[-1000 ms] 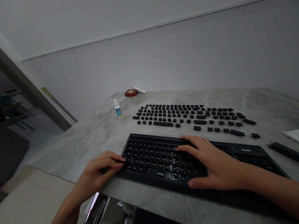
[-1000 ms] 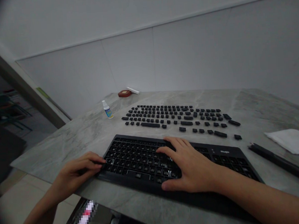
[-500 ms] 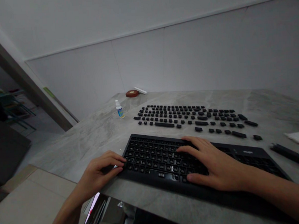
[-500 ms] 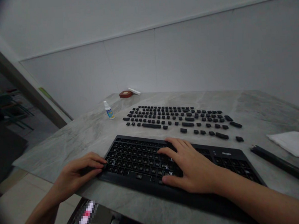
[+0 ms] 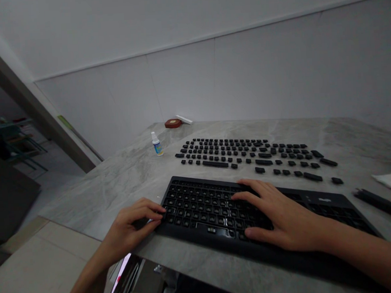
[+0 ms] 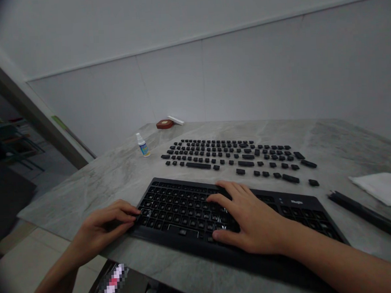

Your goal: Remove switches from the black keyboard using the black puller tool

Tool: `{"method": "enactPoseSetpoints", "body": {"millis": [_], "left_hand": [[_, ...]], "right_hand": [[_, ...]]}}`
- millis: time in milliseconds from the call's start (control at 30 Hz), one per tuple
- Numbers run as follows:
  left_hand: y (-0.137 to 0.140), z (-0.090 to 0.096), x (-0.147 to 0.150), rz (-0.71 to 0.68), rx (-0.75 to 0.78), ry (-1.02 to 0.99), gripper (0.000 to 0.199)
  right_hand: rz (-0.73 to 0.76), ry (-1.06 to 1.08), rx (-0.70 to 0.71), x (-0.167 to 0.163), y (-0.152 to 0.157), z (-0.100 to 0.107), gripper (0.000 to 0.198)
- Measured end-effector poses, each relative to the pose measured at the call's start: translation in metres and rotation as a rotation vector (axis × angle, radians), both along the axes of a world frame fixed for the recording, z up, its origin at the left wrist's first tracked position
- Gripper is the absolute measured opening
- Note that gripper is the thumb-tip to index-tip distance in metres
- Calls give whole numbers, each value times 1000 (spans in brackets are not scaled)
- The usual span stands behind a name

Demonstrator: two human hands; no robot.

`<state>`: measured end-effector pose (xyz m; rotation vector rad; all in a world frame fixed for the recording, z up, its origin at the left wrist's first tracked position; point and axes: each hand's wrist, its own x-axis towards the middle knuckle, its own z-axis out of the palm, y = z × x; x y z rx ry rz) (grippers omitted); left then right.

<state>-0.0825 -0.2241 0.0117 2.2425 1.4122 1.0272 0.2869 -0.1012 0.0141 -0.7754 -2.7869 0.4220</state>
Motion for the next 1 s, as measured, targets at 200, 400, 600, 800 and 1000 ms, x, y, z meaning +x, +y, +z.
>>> {"method": "enactPoseSetpoints", "body": {"millis": [200, 400, 600, 800, 1000], "left_hand": [[0, -2, 0, 0, -5, -5, 13], [-2, -3, 1, 22, -6, 19, 13], [-1, 0, 3, 17, 0, 11, 14], [-2, -1, 2, 21, -17, 7, 14], [-1, 1, 4, 24, -13, 3, 13]], "right_hand": [[0, 16, -9, 1, -1, 0, 64], [1, -8, -5, 1, 0, -2, 66], [2, -6, 1, 2, 0, -1, 65], [4, 5, 7, 0, 0, -1, 64], [-7, 3, -2, 1, 0, -3, 65]]}}
